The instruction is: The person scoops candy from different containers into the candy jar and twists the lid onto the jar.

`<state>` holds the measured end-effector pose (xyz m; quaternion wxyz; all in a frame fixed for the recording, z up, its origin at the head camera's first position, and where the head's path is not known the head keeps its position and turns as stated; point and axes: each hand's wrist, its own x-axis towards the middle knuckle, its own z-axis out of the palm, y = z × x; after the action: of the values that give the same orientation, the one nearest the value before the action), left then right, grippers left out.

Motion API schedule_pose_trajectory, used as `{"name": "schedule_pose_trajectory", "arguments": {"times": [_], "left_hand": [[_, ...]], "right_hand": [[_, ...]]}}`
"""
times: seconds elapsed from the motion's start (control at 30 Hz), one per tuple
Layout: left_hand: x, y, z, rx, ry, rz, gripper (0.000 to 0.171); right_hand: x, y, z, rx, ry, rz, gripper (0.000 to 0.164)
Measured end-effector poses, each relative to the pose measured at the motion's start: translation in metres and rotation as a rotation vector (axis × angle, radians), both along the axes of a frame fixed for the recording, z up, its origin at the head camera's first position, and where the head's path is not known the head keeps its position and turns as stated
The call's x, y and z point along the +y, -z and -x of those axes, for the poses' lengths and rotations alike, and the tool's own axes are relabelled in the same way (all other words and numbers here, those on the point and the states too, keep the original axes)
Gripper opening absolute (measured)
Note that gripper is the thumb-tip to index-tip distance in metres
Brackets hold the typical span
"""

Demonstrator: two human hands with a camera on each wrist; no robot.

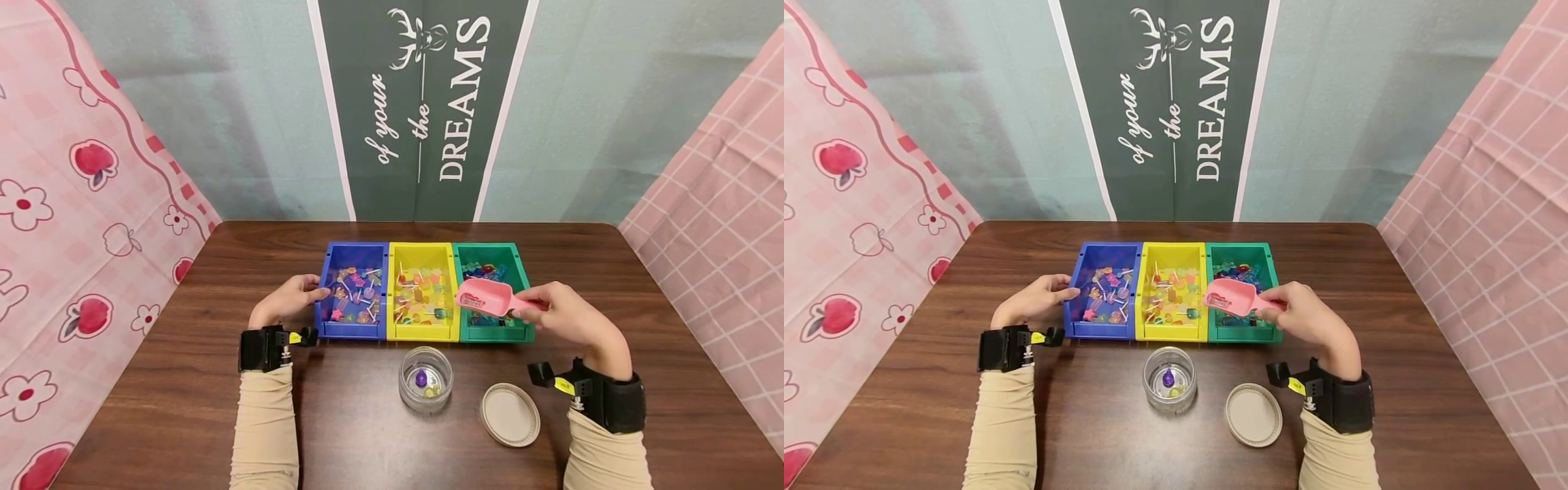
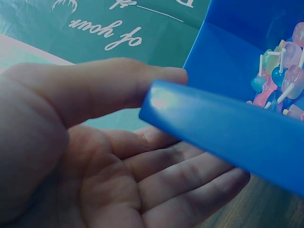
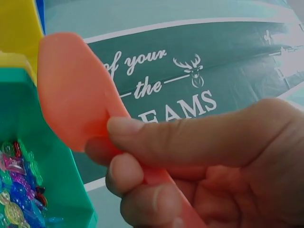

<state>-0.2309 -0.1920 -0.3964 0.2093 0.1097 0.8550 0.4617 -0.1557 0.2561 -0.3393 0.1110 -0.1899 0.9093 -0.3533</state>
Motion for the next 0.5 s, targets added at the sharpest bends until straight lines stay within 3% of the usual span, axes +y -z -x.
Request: {"name": "schedule_pose_trajectory", "arguments": {"times": [0.5], "left_hand": [[0.0013, -0.0027, -0.0017, -0.008, -0.014, 0.000, 0.035]], "right_hand": [[-0.0063, -0.0034, -0.0050, -0.038, -0.156, 0.011, 0.019]]}}
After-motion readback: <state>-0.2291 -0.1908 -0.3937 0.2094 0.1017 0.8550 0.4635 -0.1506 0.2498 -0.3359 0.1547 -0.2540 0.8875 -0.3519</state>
